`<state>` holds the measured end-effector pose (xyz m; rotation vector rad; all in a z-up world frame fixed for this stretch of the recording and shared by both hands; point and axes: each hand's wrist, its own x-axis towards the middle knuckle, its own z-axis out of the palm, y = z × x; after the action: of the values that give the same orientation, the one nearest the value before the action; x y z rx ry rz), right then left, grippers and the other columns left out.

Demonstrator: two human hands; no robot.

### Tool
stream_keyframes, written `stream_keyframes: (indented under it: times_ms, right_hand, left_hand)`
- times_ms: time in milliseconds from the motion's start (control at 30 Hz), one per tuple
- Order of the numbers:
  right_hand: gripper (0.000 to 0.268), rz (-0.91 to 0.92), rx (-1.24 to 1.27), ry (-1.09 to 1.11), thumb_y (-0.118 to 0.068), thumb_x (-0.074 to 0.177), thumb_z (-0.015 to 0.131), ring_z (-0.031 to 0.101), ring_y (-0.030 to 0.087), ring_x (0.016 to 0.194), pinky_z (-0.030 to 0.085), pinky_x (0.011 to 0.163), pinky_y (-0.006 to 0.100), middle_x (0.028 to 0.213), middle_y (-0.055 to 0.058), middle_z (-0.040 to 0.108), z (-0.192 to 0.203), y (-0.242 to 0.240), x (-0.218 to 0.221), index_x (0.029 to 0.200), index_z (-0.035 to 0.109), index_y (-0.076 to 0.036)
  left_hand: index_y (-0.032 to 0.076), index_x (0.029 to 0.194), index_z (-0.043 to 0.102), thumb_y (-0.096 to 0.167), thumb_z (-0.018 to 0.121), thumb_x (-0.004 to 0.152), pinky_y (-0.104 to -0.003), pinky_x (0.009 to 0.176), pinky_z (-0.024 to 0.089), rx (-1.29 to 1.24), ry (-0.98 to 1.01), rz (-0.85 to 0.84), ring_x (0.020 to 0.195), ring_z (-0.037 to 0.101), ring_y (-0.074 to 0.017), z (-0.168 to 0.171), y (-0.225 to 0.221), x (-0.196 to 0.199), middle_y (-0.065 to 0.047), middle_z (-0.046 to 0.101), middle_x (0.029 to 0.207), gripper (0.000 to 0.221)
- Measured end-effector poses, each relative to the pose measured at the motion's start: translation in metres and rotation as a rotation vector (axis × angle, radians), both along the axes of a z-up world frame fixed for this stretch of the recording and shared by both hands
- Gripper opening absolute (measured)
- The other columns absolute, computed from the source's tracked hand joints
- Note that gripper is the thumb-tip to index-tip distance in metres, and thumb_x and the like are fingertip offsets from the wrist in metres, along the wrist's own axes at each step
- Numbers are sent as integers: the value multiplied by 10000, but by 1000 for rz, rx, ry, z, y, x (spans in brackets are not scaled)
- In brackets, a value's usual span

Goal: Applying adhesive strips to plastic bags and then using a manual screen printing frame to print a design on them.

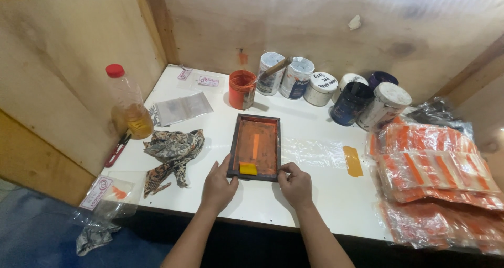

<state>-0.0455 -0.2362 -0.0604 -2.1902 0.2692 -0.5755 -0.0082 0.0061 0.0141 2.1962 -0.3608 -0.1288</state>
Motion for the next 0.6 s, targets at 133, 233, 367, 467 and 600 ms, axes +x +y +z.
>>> stream_keyframes:
  times_ms: [133, 233, 367, 467, 600]
  right_hand:
    - [87, -1, -4, -15, -46, 855, 653, 511, 150, 301, 364, 380, 259, 430, 112, 621, 7, 3, 0, 856, 740, -52]
    - [98, -6, -17, -2, -44, 863, 639, 507, 155, 298, 362, 379, 262, 412, 92, 599, 10, 5, 0, 859, 737, -38]
    - [95, -41, -45, 23, -56, 866, 651, 557, 159, 346, 402, 398, 275, 567, 117, 701, 0, 2, 0, 867, 745, -50]
    - [90, -111, -139, -51, -91, 873, 679, 643, 208, 465, 481, 457, 319, 735, 148, 758, 20, 11, -6, 913, 748, -48]
    - [94, 21, -273, -245, -141, 874, 746, 742, 274, 722, 607, 621, 355, 852, 139, 769, 72, 39, -15, 933, 751, -68]
  left_hand:
    - [-54, 1503, 428, 12, 618, 910, -372, 1306, 143, 19, -2, 0, 1424, 493, -219, -2, -1, 1, -193, 563, 1482, 626]
    - [-31, 1481, 473, 46, 636, 910, -378, 1301, 148, 65, -43, 1, 1409, 511, -205, -10, -3, 6, -166, 595, 1455, 598]
    - [39, 1391, 603, 185, 613, 928, -453, 1291, 178, 161, -102, 42, 1435, 473, -301, -25, -7, 9, -140, 626, 1427, 486]
    - [40, 1368, 628, 241, 589, 935, -515, 1263, 224, 120, -151, 128, 1421, 473, -367, -30, -5, 8, -165, 638, 1406, 479]
    - [28, 1364, 623, 281, 543, 990, -550, 1207, 320, 80, -200, 189, 1399, 494, -416, -32, -8, 21, -200, 631, 1404, 458]
